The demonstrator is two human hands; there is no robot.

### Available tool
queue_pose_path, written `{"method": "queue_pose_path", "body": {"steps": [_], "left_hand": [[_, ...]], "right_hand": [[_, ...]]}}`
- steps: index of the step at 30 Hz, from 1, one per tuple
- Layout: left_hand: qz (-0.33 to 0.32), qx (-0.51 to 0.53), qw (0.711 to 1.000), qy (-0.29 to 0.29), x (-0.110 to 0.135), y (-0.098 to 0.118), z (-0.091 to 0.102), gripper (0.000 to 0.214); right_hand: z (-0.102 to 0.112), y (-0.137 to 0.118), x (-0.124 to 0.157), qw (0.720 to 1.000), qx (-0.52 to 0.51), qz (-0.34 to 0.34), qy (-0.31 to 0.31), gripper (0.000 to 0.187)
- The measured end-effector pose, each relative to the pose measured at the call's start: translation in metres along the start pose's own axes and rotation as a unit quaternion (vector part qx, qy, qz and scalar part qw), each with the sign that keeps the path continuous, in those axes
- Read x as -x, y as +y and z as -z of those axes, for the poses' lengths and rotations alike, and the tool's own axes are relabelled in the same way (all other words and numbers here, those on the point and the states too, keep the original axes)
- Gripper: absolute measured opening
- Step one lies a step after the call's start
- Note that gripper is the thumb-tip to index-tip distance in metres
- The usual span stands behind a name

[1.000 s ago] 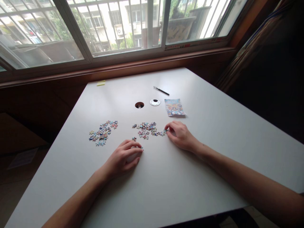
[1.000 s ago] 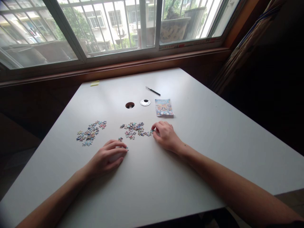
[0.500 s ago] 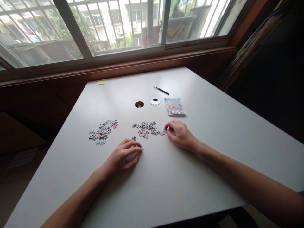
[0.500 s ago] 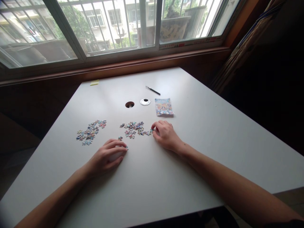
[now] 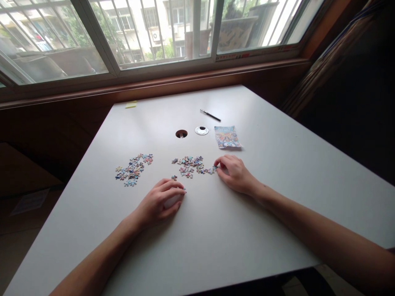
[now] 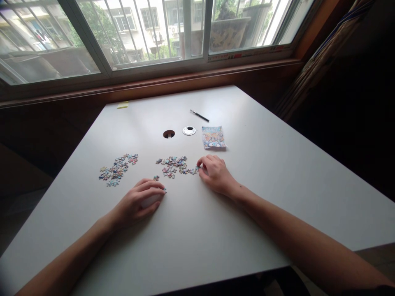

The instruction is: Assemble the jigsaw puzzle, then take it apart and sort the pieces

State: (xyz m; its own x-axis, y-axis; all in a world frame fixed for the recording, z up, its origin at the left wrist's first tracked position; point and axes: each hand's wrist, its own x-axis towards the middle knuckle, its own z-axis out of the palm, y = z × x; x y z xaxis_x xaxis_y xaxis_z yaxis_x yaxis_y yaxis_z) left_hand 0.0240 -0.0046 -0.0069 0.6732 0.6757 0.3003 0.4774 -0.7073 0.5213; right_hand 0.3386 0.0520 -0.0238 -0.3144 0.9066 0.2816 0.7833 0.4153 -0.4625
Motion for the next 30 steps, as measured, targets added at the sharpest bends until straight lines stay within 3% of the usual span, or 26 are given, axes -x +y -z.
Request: {"method": "queue_pose_path", "body": {"steps": [9,30], "left_hand": [[0.004,0.007,1.000,-0.004,-0.0008,0.0017,0.0022,0.016],[0.001,0.005,1.000,-0.003,-0.0010,0.0015,0.0021,0.015]], "right_hand": [[-0.0003,0.0010,-0.0003,1.000,0.004,0.007,0.000,0.012],[-0.0004,0.0017,-0.0001,1.000,0.001,0.009,0.002,0.012]]}}
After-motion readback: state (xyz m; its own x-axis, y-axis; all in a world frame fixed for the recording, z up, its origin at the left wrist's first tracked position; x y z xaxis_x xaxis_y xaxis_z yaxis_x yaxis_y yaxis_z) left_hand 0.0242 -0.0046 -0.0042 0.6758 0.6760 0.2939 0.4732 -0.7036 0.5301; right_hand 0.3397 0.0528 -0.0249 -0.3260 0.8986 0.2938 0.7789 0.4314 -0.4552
